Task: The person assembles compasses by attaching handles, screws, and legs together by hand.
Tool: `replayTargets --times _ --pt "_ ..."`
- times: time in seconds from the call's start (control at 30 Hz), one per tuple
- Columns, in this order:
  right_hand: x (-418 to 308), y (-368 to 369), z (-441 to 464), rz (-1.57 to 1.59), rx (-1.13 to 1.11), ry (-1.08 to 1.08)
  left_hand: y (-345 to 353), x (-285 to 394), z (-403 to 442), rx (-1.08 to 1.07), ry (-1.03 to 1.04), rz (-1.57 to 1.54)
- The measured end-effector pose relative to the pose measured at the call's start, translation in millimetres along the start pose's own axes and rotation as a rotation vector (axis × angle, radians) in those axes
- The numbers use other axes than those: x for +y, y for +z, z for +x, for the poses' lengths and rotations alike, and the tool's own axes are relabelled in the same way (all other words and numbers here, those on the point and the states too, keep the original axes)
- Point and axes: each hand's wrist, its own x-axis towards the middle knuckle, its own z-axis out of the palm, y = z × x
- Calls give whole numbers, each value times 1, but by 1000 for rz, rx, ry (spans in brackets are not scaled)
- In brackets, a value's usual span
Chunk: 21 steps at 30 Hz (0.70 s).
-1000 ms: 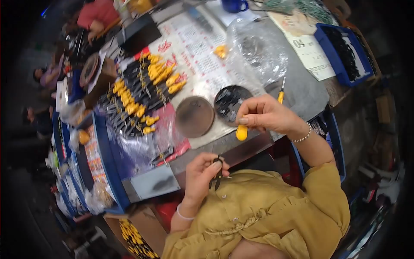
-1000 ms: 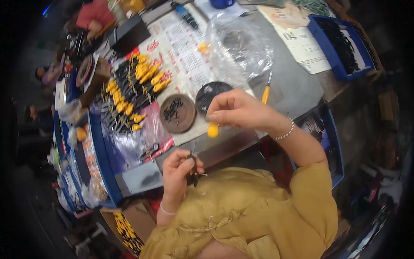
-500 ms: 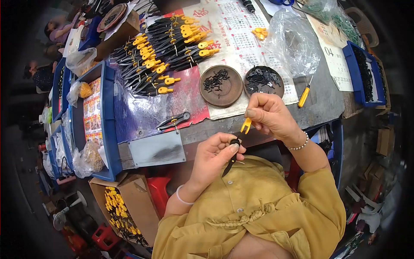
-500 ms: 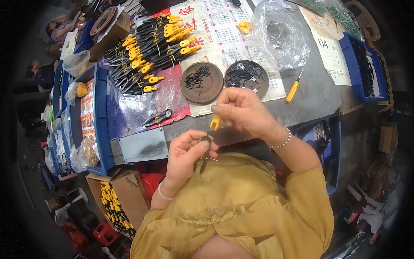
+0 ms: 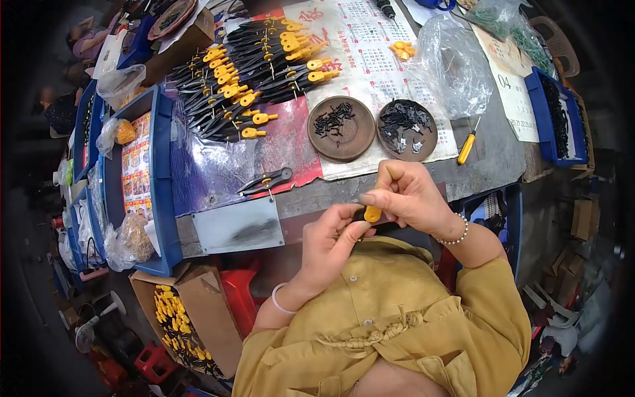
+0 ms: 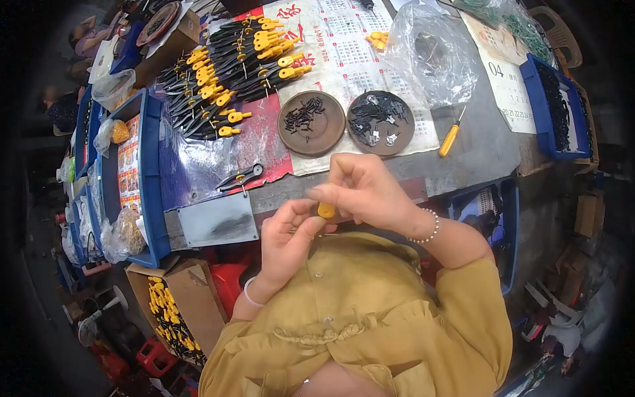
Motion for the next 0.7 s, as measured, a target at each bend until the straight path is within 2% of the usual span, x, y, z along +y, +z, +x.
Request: replayTargets --times 0.27,0.37,0.43,0.47,0.5,0.6,0.63,0.7 --pt "-6 -10 -2 -24 -2 -176 -5 5 -1 -38 72 -35" --pt "-6 -18 2 153 123 -180 -6 2 -1 -35 62 -89" --pt "-1 -18 5 -3 -44 -288 -9 2 0 -34 32 -104" --pt "0 -19 6 -80 -125 -340 -10 4 0 -74 -36 -210" --pt "-1 -24 2 -137 -215 -197 -11 5 1 -115 -103 -316" --pt "-11 -21 1 -308 -333 -83 -15 6 3 -189 -219 -469" --pt "-15 -17 4 -361 -403 -185 -15 5 4 -184 -219 -469" --pt "2 -15 8 -357 -391 -239 -13 1 6 -177 -222 -583"
